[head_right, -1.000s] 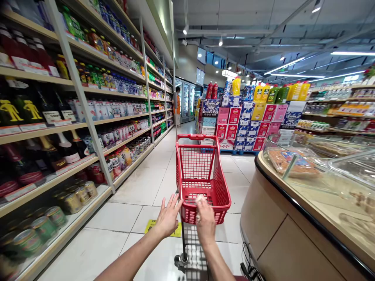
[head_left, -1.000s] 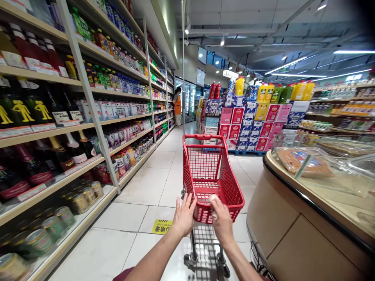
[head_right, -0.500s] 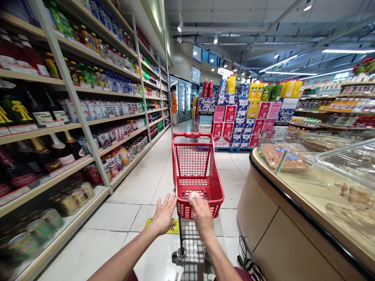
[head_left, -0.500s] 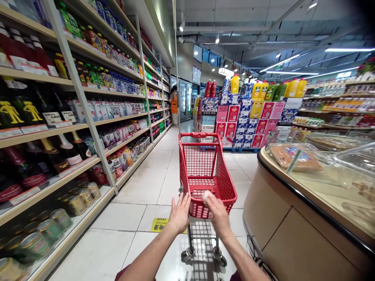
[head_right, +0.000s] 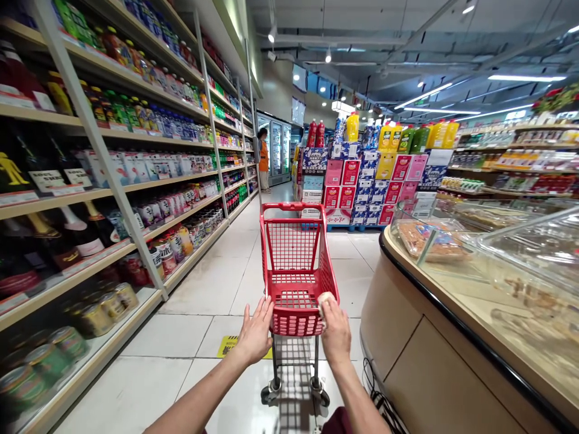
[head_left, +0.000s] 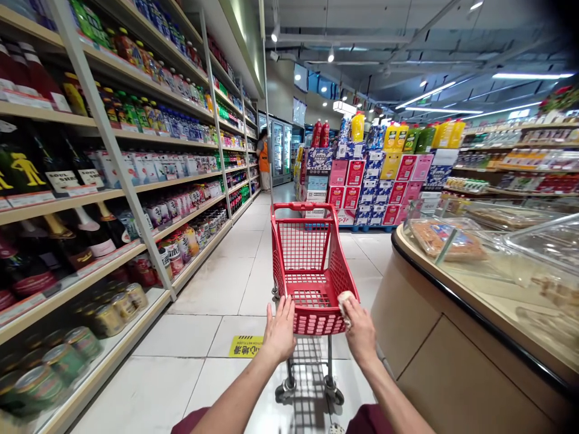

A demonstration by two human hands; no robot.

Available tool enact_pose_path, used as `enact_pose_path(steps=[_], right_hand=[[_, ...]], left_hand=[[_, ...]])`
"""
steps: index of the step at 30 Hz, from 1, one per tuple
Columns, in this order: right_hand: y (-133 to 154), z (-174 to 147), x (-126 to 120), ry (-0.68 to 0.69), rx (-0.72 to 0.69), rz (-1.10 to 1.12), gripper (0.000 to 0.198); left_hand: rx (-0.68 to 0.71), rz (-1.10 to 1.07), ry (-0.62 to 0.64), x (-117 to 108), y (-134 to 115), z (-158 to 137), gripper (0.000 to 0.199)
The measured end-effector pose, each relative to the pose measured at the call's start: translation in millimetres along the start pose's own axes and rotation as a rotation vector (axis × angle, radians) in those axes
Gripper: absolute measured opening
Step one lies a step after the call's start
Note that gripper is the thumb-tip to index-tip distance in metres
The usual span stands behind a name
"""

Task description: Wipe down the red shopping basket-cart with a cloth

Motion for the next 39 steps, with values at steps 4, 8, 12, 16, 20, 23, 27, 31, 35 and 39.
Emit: enact_pose_path(steps=[4, 8, 12, 16, 20, 23, 27, 31, 35, 39], right_hand=[[51.4, -13.3, 8.7, 0.066, -0.255, 0.168, 0.053], [19.0, -11.2, 1.6, 0.034, -0.151, 0.090, 0.050], [6.5, -8.4, 3.1, 0.014, -0.033, 0.024, 0.052], [44.2, -4.5, 17.3, 0.083, -0.171, 0.123, 0.052], [-8.4, 8.6, -0.6, -0.009, -0.018, -0.007, 0.047], [-31.7, -11.2, -6.0, 0.002, 0.019, -0.046, 0.048], [-11.4, -62.6, 1.2, 0.103, -0.061, -0.040, 0.052], [-10.6, -62.5, -10.6, 0.065, -0.054, -0.041, 0.052], [-18.2, -50.7, -15.3, 0.001, -0.066, -0.029, 0.049], [-0.1, -69.6, -0.1, 0.102, -0.146, -0.007, 0.054]], left_hand=[[0.012, -0.001, -0.016, 0.0, -6.2, 0.3, 0.081], [0.020, -0.018, -0.021, 1.6, -6.4, -0.7, 0.080], [0.004, -0.036, 0.017, 6.4, -3.5, -0.8, 0.084], [0.033, -0.003, 0.045, 6.3, -0.8, -0.5, 0.084], [0.013, 0.008, 0.056, 5.9, 4.9, -2.0, 0.083], [-0.015, 0.010, 0.065, 7.2, 6.2, -2.7, 0.084], [-0.006, 0.004, 0.071, 7.6, 4.4, -2.2, 0.085], [-0.003, 0.008, 0.070, 8.3, 5.1, -1.6, 0.085], [-0.015, 0.006, 0.066, 8.7, 6.6, -2.0, 0.085], [-0.004, -0.004, 0.073, 10.5, 6.4, -3.0, 0.086]])
Point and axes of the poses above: each hand's wrist, its own z-axis towards the middle knuckle, its own x-axis out of the palm, y = z × x, the point moved 10 cm from there along z, towards the middle knuckle, and after that the axes turned 10 degrees about -y, right-handed, at the moved point
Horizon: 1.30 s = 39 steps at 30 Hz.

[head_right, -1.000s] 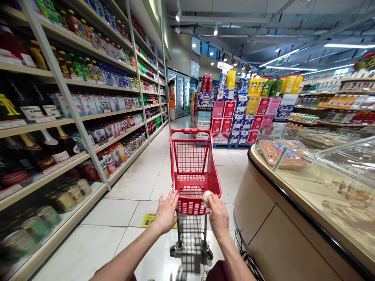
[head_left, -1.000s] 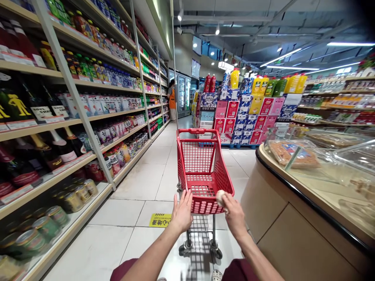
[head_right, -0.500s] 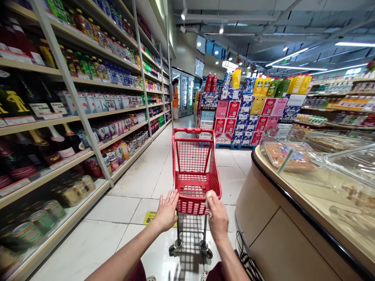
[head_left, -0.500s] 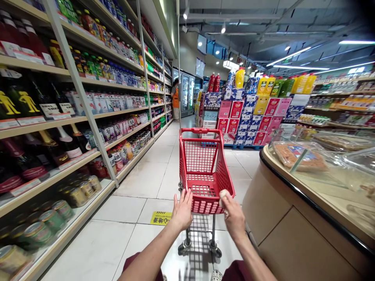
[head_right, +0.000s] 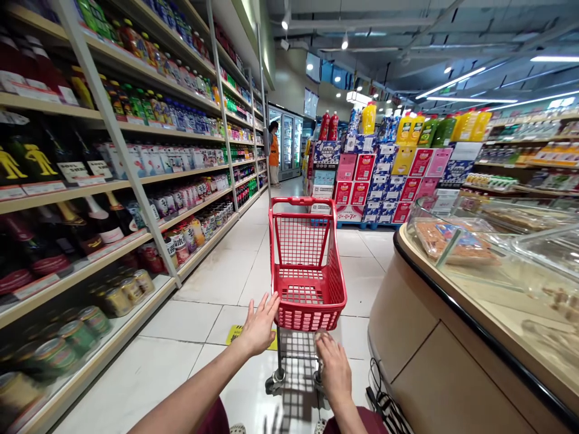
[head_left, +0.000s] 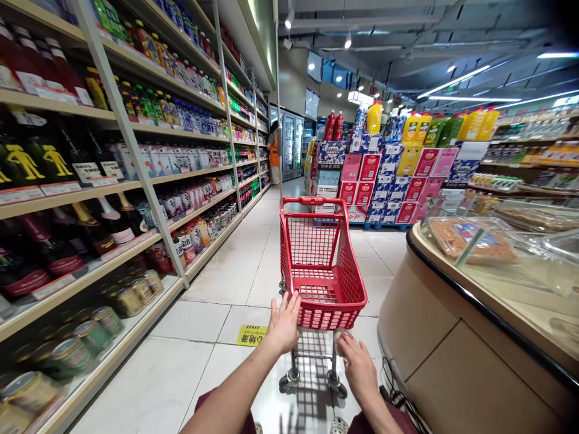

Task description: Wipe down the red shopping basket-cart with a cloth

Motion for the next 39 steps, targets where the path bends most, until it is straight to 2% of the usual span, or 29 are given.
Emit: enact_pose_path(steps=[5, 7, 11, 18, 24, 29, 34, 39], right_hand=[[60.2, 29.5, -5.2, -0.125, -0.116, 0.159, 0.050], [82.0, 37.1, 1.4, -0.128, -0.146, 0.195, 0.047], [94.7, 31.6, 10.6, -0.075, -0.157, 0.227, 0.046], [61.5, 33.2, -7.0, -0.098, -0.121, 0.154, 0.054], [21.9, 27.6, -18.2, -0.082, -0.100, 0.038, 0.053], [-3.4, 21.1, -10.6, 0.070, -0.105, -0.023, 0.055], [-23.2, 31.3, -24.7, -0.053, 0.014, -0.031, 0.051], [-28.3, 19.4, -6.9, 0.093, 0.047, -0.031, 0.055]], left_hand=[[-0.022, -0.015, -0.026, 0.5, 1.4, 0.9, 0.084], [-0.034, -0.010, -0.020, 1.2, 2.4, 1.0, 0.084], [-0.047, -0.017, -0.009, 0.3, 3.5, -0.4, 0.086], [-0.068, -0.002, -0.012, 1.9, 8.0, -1.2, 0.090], [-0.045, 0.044, -0.087, -1.4, 6.8, 2.1, 0.082], [-0.068, 0.066, -0.096, -7.5, 3.1, 3.0, 0.077], [-0.044, 0.081, -0.106, -20.2, -5.6, 6.4, 0.066], [0.000, 0.052, -0.063, -18.5, -17.0, 5.1, 0.071]])
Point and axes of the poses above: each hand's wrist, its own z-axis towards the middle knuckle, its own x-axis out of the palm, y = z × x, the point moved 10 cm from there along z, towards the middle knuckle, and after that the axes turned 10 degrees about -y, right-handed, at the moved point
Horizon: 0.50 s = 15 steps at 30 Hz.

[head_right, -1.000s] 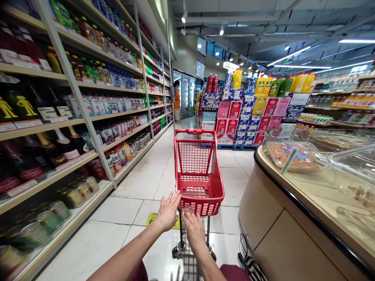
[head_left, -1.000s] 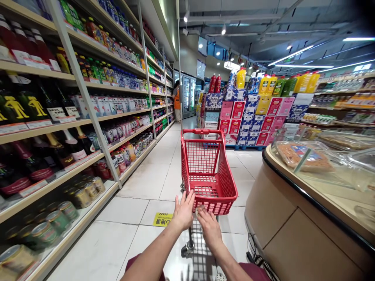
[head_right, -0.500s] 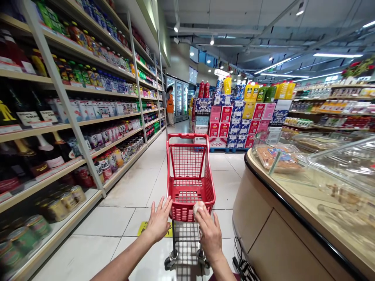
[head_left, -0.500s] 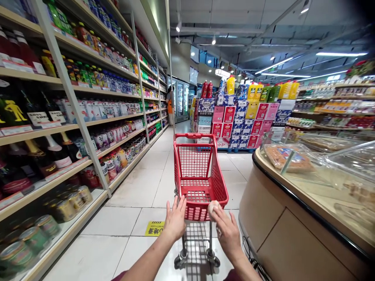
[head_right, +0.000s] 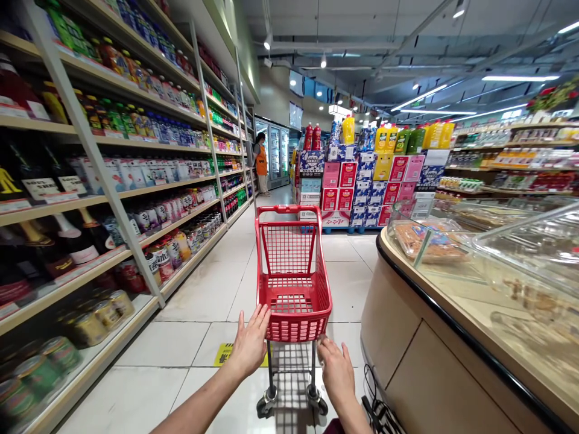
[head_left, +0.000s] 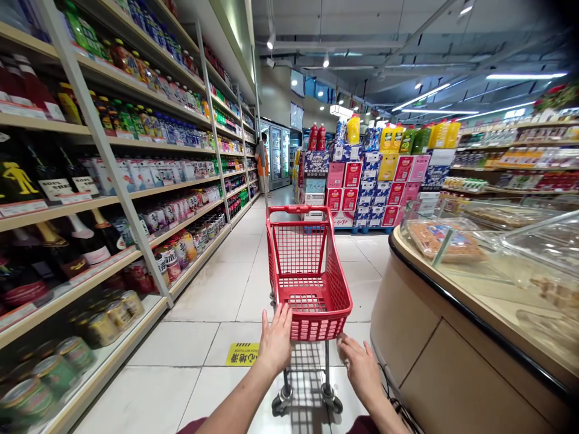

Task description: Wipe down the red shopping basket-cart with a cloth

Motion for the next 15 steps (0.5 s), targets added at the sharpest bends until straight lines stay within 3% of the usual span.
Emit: enact_pose_path(steps=[5, 10, 15], right_hand=[[-0.1, 0.7, -15.8, -0.144, 0.036, 0.005, 0.046], [10.0, 0.4, -13.2, -0.080, -0.026, 0.062, 0.047], [-1.6, 37.7, -32.9, -0.239, 0.085, 0.066, 0.045]], left_hand=[[-0.007, -0.020, 0.016, 1.4, -0.9, -1.8, 0.069], [0.009, -0.037, 0.016, 2.6, -1.0, -5.1, 0.071], [-0.019, -0.034, -0.037, 9.3, 0.5, -6.0, 0.075]])
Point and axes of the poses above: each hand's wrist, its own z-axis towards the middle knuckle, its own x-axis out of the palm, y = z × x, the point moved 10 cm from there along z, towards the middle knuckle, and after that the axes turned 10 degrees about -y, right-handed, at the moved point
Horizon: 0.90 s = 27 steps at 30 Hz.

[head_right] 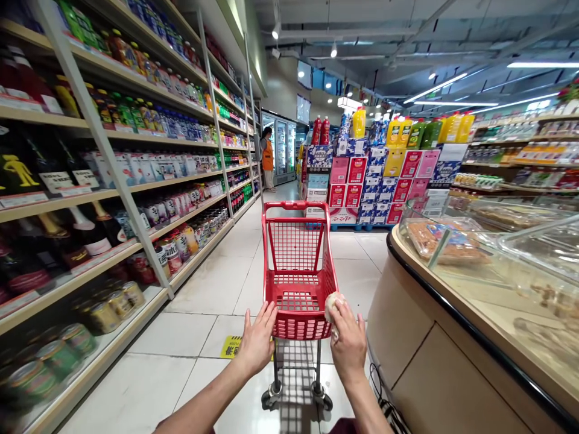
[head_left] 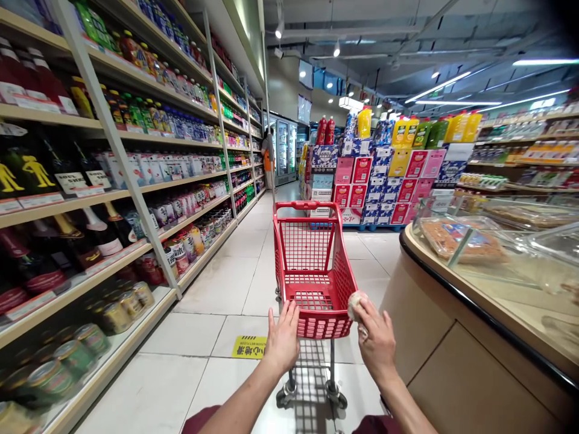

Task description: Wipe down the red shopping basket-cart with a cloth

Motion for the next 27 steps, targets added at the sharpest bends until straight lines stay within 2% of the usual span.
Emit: enact_pose_path(steps=[3, 5, 7, 9, 12, 14, 18, 23, 25, 27], right_hand=[[25.0, 7.9, 21.4, 0.005, 0.016, 0.002, 0.048], [51.6, 2.4, 36.9, 0.037, -0.066, 0.071, 0.052], [64.0, -4.1, 42.5, 0.057, -0.146, 0.118, 0.055], [49.4, -4.2, 36.7, 0.036, -0.117, 0.070, 0.056], [17.1, 1.8, 24.8, -0.009, 0.031, -0.067, 0.055], [23.0, 4.1, 29.5, 0.016, 0.031, -0.057, 0.057], [55.6, 4.5, 47.5, 0.114, -0.110, 0.072, 0.058], [16.8, 6.4, 30.2, 0.041, 0.051, -0.092, 0.056], [27.8, 1.5, 30.3, 0.042, 0.020, -0.077, 0.059], [51.2, -3.8, 36.2, 0.080, -0.072, -0.004, 0.060]], left_hand=[[-0.014, 0.025, -0.011, 6.2, -0.2, 0.8, 0.076], [-0.019, 0.048, -0.012, 8.2, 0.3, 1.0, 0.076], [-0.020, 0.064, -0.012, 8.3, 1.4, 0.4, 0.076], [-0.011, 0.066, -0.008, 8.2, 1.4, -0.7, 0.077], [-0.006, 0.044, -0.006, 8.0, -0.1, -2.3, 0.079], [-0.019, 0.033, -0.004, 8.1, -0.8, -3.0, 0.080], [-0.028, 0.042, 0.010, 8.3, -0.7, -5.1, 0.080], [-0.024, 0.046, 0.013, 8.8, 0.9, -8.7, 0.081], [-0.030, 0.047, 0.008, 9.0, 1.0, -9.2, 0.080], [-0.027, 0.051, 0.004, 9.1, -0.3, -9.3, 0.078]])
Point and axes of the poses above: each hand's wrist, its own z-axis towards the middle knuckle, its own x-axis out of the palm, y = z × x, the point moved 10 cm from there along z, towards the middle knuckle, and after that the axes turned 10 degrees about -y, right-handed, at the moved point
